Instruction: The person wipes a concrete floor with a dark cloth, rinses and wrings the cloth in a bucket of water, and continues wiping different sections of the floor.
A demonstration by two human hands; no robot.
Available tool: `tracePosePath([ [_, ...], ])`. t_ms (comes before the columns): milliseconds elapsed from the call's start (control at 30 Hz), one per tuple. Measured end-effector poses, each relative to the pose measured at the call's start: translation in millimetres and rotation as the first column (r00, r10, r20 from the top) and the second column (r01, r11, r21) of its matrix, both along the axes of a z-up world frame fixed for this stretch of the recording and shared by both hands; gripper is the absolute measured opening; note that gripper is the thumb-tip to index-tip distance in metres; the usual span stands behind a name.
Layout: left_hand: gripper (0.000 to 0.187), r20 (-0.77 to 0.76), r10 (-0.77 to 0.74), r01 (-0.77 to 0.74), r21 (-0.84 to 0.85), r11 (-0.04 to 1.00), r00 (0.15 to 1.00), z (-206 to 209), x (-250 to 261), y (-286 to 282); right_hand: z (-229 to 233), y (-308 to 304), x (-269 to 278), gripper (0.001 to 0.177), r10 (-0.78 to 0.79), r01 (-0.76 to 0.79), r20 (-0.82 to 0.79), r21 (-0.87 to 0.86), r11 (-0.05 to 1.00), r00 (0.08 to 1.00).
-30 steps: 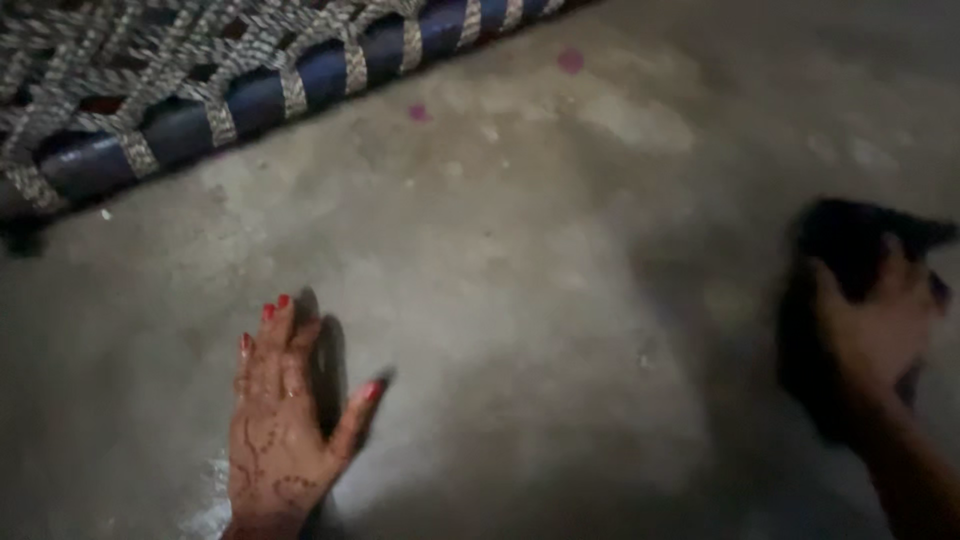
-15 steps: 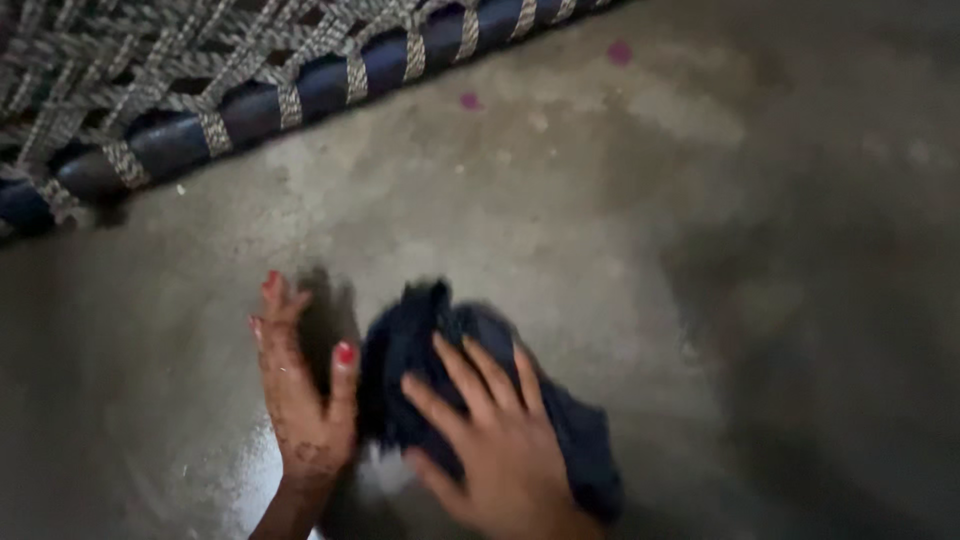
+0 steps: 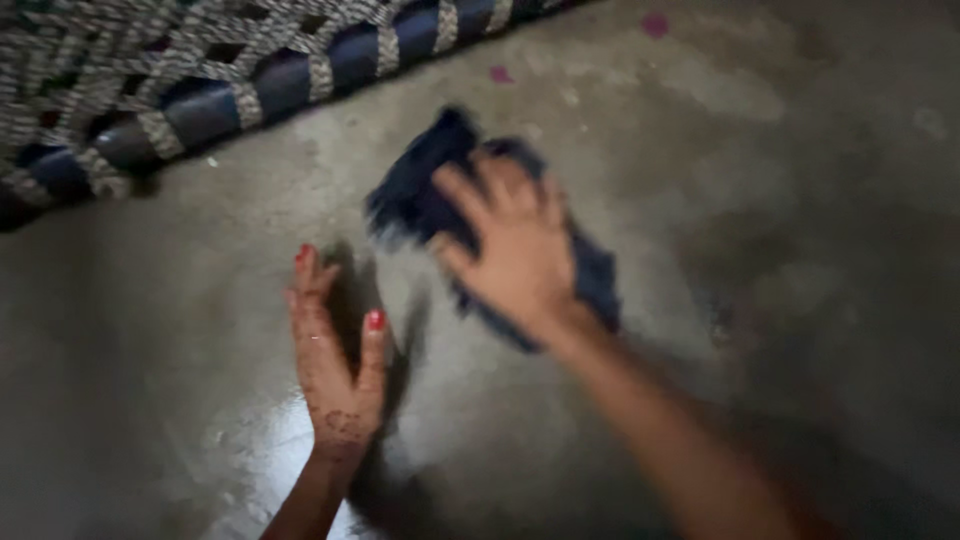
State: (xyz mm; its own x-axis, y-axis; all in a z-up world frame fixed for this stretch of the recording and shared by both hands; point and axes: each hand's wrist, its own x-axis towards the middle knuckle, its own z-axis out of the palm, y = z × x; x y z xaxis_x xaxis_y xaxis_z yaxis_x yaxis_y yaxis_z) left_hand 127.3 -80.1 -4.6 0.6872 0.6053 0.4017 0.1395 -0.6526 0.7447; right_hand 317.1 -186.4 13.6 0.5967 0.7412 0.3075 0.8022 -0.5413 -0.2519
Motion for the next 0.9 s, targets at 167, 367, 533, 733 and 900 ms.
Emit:
tracePosePath([
  [167, 0.054, -0.144, 0.033, -0.025, 0.058, 0.998, 0.989, -3.9, 2.8, 0.8, -4.0, -65.7, 89.0, 0.068, -0.248, 0.249, -0.033, 0.016, 0.968, 0.968],
  [367, 0.058, -0.366, -0.029, 0.143, 0.29, 0.946, 0.93, 0.0, -18.9, 35.5, -33.6, -222.5, 70.6, 0.084, -0.551, 0.554, 0.056, -0.072, 0.83, 0.833],
  [533, 0.065, -0.361, 0.039, 0.05, 0.234, 0.971, 0.932, 0.6, -23.8, 40.8, -63.2, -243.3, 63.2, 0.089, -0.692, 0.721, 0.199, -0.186, 0.668, 0.693],
  [733, 0.066, -0.398, -0.017, 0.136, 0.273, 0.952, 0.917, 4.2, -24.9, 48.1, -57.1, -118.2, 124.6, 0.088, -0.467, 0.481, 0.205, -0.021, 0.877, 0.86],
  [900, 0.062, -0.312, -0.022, 0.114, 0.28, 0.953, 0.95, -0.2, -27.9, 50.5, -31.6, 27.9, 74.0, 0.074, -0.232, 0.235, 0.08, -0.028, 0.972, 0.969],
])
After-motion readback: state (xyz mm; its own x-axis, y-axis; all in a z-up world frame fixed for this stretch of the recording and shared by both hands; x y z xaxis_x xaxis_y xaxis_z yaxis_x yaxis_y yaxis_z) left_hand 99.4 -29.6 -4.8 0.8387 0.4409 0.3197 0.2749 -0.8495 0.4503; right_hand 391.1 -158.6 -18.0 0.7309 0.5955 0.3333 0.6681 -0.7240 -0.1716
